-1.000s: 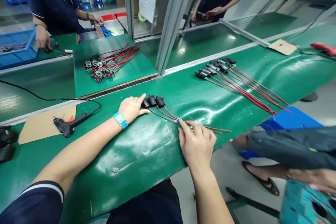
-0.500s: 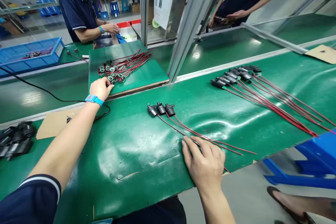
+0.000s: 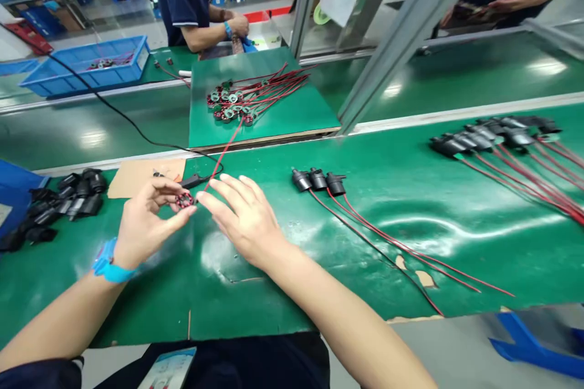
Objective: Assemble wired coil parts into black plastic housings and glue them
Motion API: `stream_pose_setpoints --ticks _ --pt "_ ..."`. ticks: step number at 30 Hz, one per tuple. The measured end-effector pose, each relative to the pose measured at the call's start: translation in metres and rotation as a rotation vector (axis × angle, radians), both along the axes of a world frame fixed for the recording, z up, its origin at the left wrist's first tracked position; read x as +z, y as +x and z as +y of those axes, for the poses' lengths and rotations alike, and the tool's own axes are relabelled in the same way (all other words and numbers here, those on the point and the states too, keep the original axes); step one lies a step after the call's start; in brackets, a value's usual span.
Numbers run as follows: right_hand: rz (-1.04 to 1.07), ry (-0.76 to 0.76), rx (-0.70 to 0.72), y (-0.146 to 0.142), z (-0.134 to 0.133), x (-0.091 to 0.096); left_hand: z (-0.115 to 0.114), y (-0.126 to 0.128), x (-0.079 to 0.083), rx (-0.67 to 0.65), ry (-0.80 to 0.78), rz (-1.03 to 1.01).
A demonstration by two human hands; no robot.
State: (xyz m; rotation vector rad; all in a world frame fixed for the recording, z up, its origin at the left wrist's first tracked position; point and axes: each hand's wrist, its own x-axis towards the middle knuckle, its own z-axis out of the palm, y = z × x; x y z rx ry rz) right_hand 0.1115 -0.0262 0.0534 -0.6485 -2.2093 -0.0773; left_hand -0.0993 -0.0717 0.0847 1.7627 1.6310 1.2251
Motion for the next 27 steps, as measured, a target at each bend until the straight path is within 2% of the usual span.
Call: stream_pose_setpoints --ticks 4,7,10,14,19,23,27 --pt "0.040 -0.053 0.201 -0.031 0.000 -0.010 -0.035 -0.009 -0.008 -0.022 -0.083 -0.092" --pt "0.076 -0.097 0.286 -0.030 -0.009 -0.016 -0.043 -0.019 -0.016 -0.038 -0.110 -0.175" --pt "0.091 -0.166 0.361 -0.024 -0.016 -0.014 -0.046 -0.026 -0.022 -0.053 -0.121 -0.259" --pt "0.141 -0.314 0.366 -0.024 -0.020 -0.001 -0.048 -0.030 -0.021 -0.153 -0.226 -0.363" --pt "0.196 -0.608 0.292 -0.025 -0.025 0.010 -0.045 -0.029 -0.022 -0.361 -0.413 -0.568" --pt "0.208 -0.759 0.316 -0.023 -0.028 0.013 -0.046 -0.021 -0.032 -0.471 -0.618 -0.924" --pt "0.207 -0.868 0.383 -0.022 -0.027 0.015 -0.048 -0.012 -0.036 -0.481 -0.812 -1.225"
